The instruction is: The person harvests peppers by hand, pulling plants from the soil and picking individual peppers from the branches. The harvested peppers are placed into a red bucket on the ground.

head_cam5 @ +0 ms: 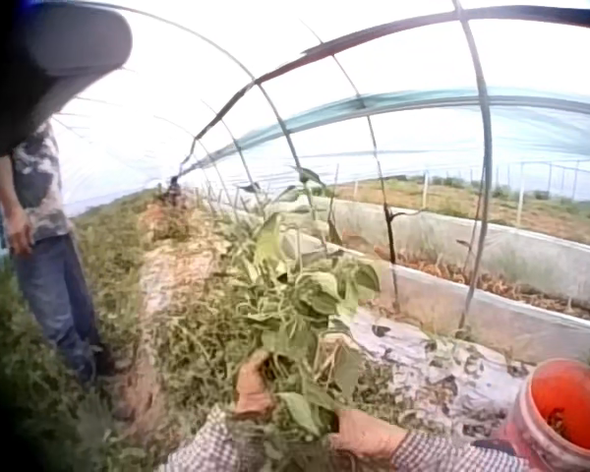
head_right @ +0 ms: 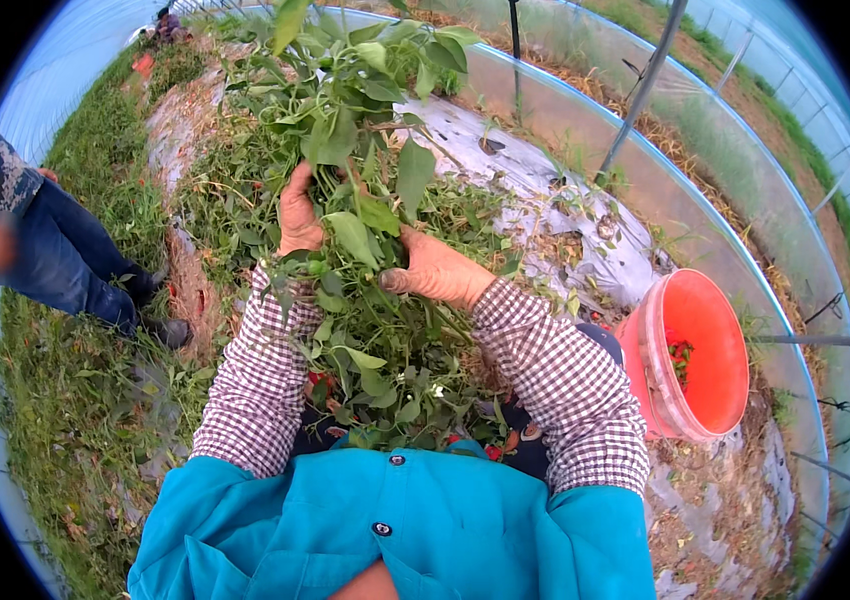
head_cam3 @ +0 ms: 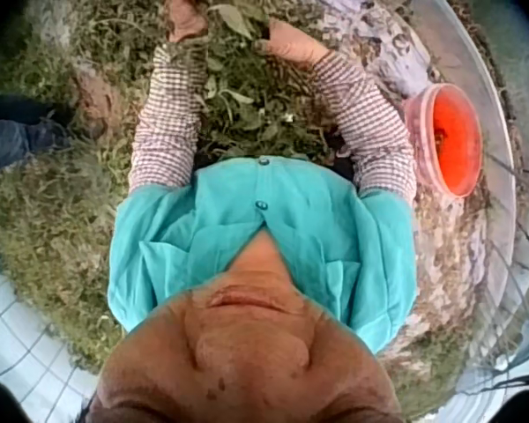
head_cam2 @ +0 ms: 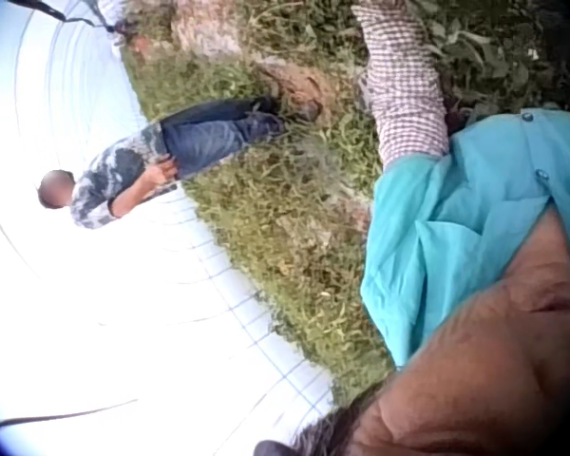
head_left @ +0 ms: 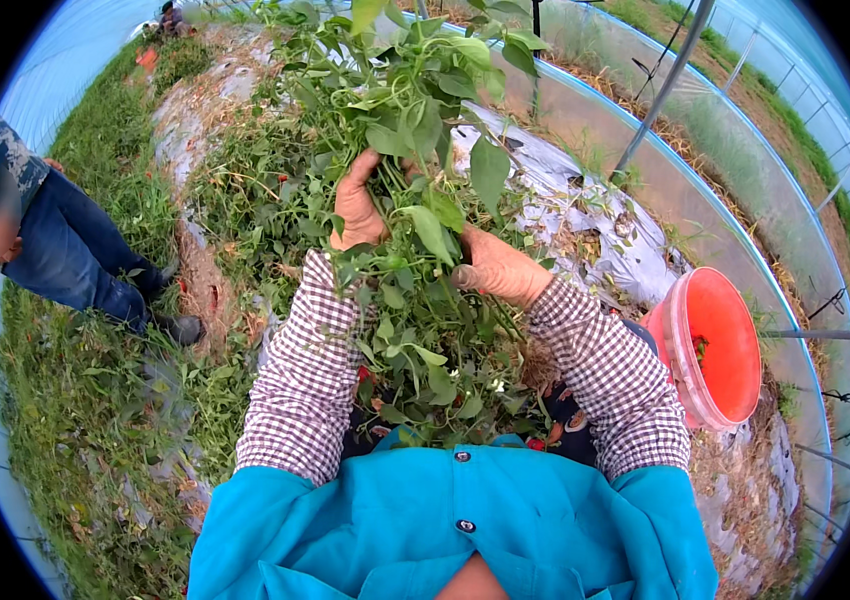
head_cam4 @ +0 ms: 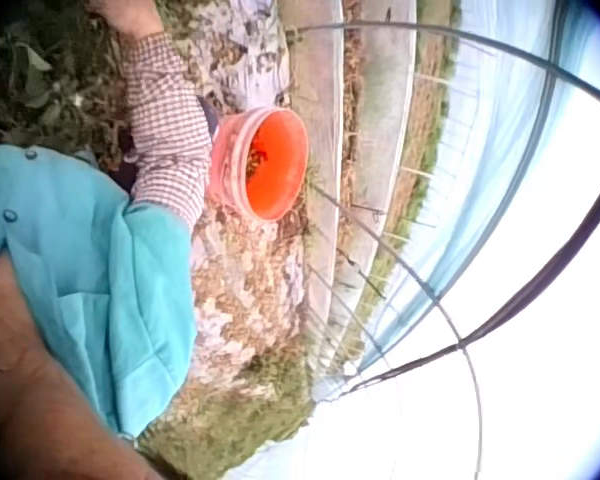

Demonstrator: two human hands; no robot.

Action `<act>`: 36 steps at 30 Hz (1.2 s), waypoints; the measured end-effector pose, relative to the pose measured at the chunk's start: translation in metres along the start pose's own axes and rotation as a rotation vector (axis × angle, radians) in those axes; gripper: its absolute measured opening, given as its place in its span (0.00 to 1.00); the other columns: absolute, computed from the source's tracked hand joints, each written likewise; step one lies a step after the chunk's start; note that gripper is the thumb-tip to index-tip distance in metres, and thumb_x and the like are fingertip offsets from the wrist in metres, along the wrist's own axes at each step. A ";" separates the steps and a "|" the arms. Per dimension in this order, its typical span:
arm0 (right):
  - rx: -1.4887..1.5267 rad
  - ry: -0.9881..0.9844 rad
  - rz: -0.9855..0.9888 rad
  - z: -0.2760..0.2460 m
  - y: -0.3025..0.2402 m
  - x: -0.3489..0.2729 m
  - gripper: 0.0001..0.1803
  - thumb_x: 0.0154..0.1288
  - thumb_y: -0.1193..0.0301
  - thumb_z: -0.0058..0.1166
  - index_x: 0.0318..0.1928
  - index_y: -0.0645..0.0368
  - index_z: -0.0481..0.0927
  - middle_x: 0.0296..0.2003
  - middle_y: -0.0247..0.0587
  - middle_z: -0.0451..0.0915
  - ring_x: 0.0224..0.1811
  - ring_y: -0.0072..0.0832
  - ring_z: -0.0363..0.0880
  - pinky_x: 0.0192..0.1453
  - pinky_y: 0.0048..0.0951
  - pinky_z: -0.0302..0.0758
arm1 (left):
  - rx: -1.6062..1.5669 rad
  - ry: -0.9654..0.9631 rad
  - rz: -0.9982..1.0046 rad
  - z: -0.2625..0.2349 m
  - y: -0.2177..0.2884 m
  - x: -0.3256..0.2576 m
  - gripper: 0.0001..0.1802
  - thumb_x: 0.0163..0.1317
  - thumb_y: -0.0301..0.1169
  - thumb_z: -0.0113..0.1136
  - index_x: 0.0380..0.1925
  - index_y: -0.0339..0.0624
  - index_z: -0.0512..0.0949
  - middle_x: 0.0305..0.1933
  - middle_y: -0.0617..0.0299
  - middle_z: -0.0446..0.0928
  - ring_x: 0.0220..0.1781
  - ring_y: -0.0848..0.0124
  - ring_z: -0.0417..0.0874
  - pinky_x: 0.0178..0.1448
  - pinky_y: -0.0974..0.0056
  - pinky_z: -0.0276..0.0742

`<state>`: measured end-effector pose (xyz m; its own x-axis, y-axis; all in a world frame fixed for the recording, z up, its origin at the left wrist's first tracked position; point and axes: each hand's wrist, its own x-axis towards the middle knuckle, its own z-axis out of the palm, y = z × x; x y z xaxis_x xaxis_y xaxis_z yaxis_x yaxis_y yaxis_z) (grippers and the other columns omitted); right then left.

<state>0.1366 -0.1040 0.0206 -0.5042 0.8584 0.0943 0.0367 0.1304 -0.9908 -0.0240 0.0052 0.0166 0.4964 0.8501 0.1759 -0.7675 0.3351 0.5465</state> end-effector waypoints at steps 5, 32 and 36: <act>-0.074 0.309 0.109 -0.002 -0.001 0.003 0.44 0.39 0.61 0.64 0.53 0.70 0.56 0.46 0.45 0.69 0.47 0.29 0.68 0.54 0.28 0.63 | 0.177 0.064 -0.128 0.019 -0.021 0.001 0.21 0.59 0.38 0.49 0.50 0.41 0.66 0.48 0.57 0.72 0.46 0.65 0.75 0.44 0.60 0.76; 0.886 0.315 -0.474 -0.179 0.044 -0.082 0.23 0.52 0.56 0.47 0.45 0.57 0.71 0.43 0.47 0.73 0.43 0.42 0.73 0.46 0.49 0.69 | 1.376 -0.540 -0.559 -0.024 -0.009 -0.012 0.36 0.49 0.45 0.58 0.54 0.36 0.61 0.56 0.49 0.62 0.58 0.62 0.62 0.60 0.59 0.57; 0.977 0.679 -0.369 -0.137 0.008 -0.084 0.26 0.48 0.54 0.50 0.43 0.60 0.71 0.36 0.44 0.75 0.34 0.38 0.74 0.38 0.48 0.71 | 1.138 -0.616 -0.747 0.001 -0.006 -0.017 0.31 0.42 0.32 0.67 0.46 0.29 0.66 0.37 0.55 0.75 0.40 0.70 0.76 0.47 0.64 0.70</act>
<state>0.2978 -0.1072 0.0185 0.2105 0.9696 0.1250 -0.8157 0.2447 -0.5242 -0.0273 -0.0119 0.0107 0.9330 0.2323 -0.2750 0.3101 -0.1304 0.9417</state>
